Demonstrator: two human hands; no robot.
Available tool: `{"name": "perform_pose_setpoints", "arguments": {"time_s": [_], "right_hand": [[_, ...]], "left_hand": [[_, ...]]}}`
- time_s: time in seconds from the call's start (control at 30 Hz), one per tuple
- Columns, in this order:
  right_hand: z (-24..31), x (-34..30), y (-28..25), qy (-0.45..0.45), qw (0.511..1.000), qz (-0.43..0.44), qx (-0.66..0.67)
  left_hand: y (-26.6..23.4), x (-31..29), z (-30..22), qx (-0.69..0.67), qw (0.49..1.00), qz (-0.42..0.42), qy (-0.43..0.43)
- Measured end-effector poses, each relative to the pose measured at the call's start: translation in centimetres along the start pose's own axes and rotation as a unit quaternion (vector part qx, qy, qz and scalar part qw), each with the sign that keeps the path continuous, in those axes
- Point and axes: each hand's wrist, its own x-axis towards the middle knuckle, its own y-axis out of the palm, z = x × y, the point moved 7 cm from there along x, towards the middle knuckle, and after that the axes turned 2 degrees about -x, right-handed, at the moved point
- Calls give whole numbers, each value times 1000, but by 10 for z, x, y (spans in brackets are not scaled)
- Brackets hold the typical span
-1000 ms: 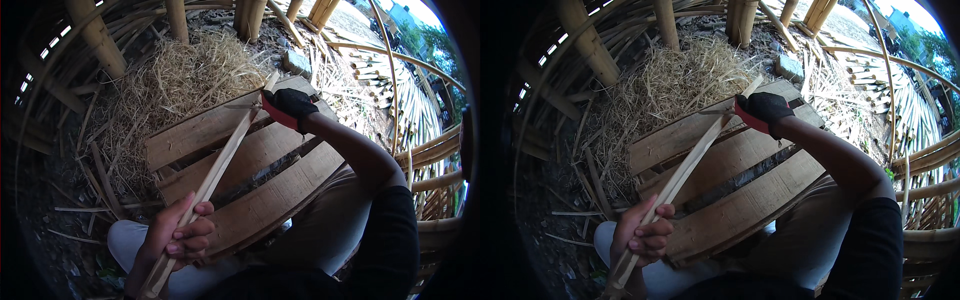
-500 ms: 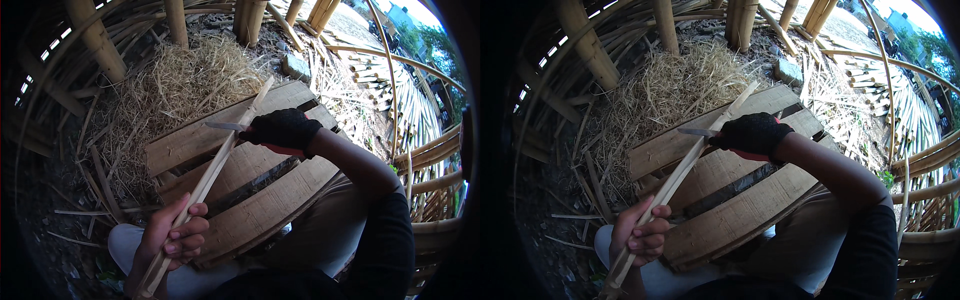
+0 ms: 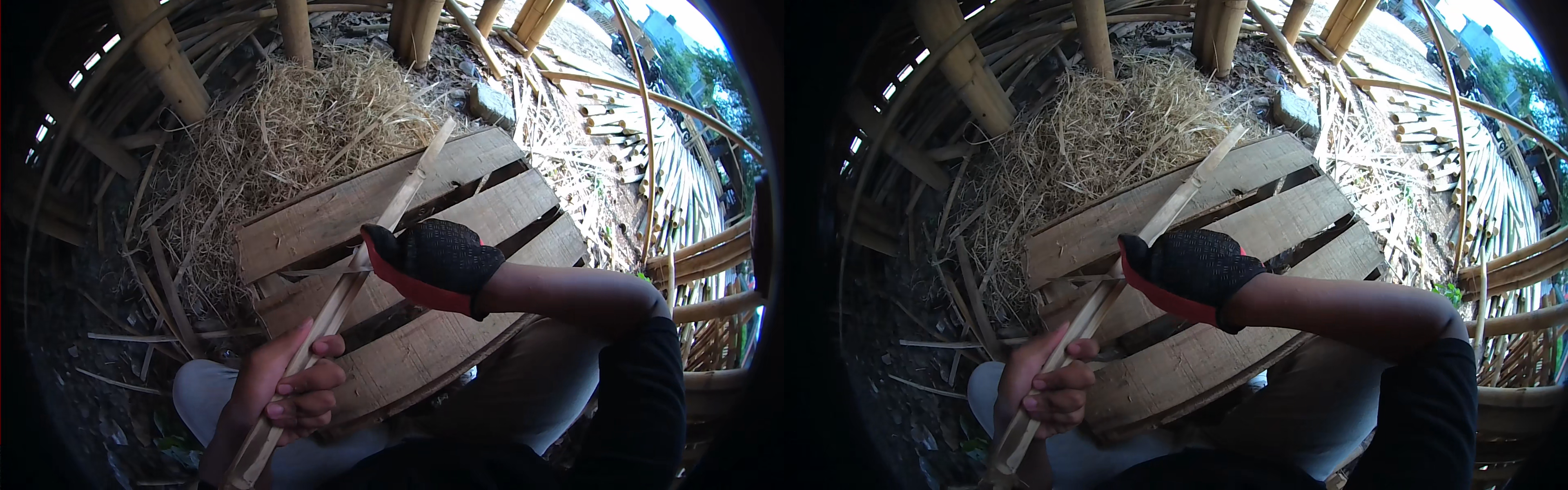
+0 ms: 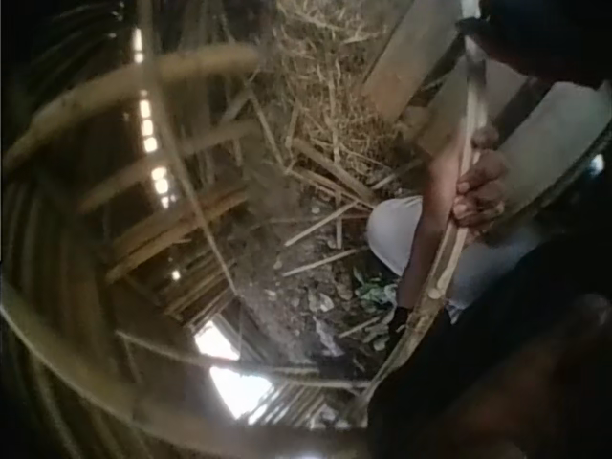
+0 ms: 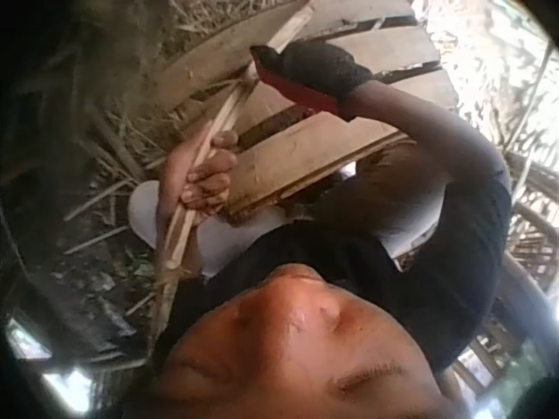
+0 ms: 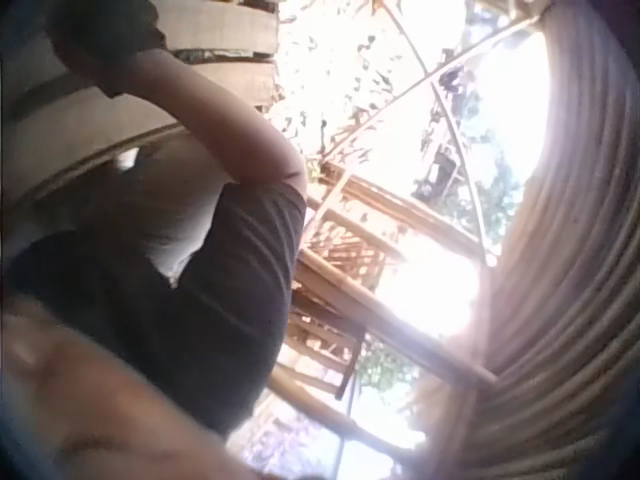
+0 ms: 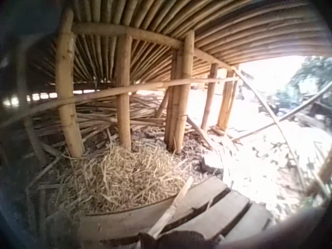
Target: The person sits on the ground and uses a knife to shave a long bamboo strip, repeatedly scraping along its length to remove thin layers. The person holds the strip with one hand and guides the knife with the other, working over a wooden pallet.
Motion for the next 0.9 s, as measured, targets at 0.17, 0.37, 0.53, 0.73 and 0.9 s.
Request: {"name": "perform_pose_setpoints", "arguments": {"time_s": [0.17,0.37,0.53,0.73,0.9], "right_hand": [[-12,11,-2,67,996,45,-37],[-33,15,-8,89,993,2,-78],[-72,21,-19,184,982,-49,-7],[-130,33,-20,235,959,-106,-119],[-268,-10,-55,444,867,-165,-158]], "left_hand": [[-1,2,-2,-15,1000,11,-9],[3,5,-2,-24,1000,18,-4],[3,4,1,-13,999,28,5],[7,4,3,-16,999,39,8],[19,-14,20,37,999,27,-21]]}}
